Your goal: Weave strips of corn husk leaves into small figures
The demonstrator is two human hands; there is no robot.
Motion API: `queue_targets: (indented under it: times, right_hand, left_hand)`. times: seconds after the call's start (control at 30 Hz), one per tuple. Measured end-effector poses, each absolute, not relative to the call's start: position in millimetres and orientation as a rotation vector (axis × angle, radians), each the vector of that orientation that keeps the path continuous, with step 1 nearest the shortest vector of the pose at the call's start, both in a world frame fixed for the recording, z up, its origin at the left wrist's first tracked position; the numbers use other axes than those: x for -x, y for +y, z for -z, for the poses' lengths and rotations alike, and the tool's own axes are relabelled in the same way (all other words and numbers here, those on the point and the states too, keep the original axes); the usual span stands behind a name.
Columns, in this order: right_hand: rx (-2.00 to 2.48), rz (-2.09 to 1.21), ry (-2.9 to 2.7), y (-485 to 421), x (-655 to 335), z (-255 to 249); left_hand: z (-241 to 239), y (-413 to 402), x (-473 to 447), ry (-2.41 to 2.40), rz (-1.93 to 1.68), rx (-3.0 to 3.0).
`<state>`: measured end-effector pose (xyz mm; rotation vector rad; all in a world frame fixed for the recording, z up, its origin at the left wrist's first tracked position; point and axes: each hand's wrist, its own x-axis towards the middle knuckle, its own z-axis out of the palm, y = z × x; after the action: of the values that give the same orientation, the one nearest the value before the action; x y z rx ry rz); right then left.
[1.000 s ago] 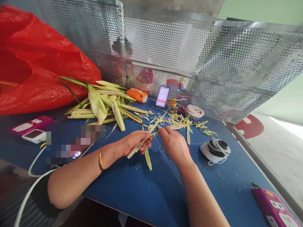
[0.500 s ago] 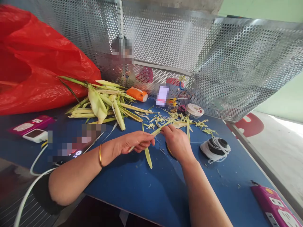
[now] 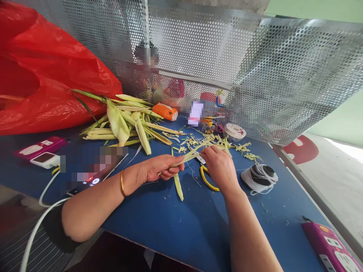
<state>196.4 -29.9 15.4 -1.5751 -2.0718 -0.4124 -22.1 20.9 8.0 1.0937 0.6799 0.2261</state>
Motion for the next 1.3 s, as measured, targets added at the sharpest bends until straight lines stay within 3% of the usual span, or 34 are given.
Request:
queue_targets:
  times: [0.2,0.33,0.4,0.5,0.7,0.9,1.03,1.3]
  right_hand:
    - [1.702,0.469,-1.969,-29,-197,-14]
    - [1.972,0.507,-1.527,-31,-191,-16]
    - [1.992,0.254,-1.61,-34,-180,-16]
    - [1.951,-0.397,-2.024,-40,-153,-10]
    - [2.032,-0.577,-2.082,-44,-127,3]
    - [1.668,-1.06,-1.342,-35,-150,-3]
    - [1.382,-1.094,-0.963,-34,-144,-2]
    - [1.223,-1.045,-0.917,-37,-122,7]
  left_hand:
    - [-10,19,20,0.687,-0.236,-1.025]
    - [-11,30,21,0.73,-0.593,-0.812]
    - [-11,38,22,0.837,-0.855,-0.725]
    - [-10,45,24,0.924,-1.003,-0.723]
    - [-9,40,21,0.935,-0.93,-0.835]
    - [-6,32,13,0.994,-0.965,-0.854]
    - [-6,22,7,1.002,-0.852,-0.807]
    - [2,8,-2,0.81,-0.667,-0.766]
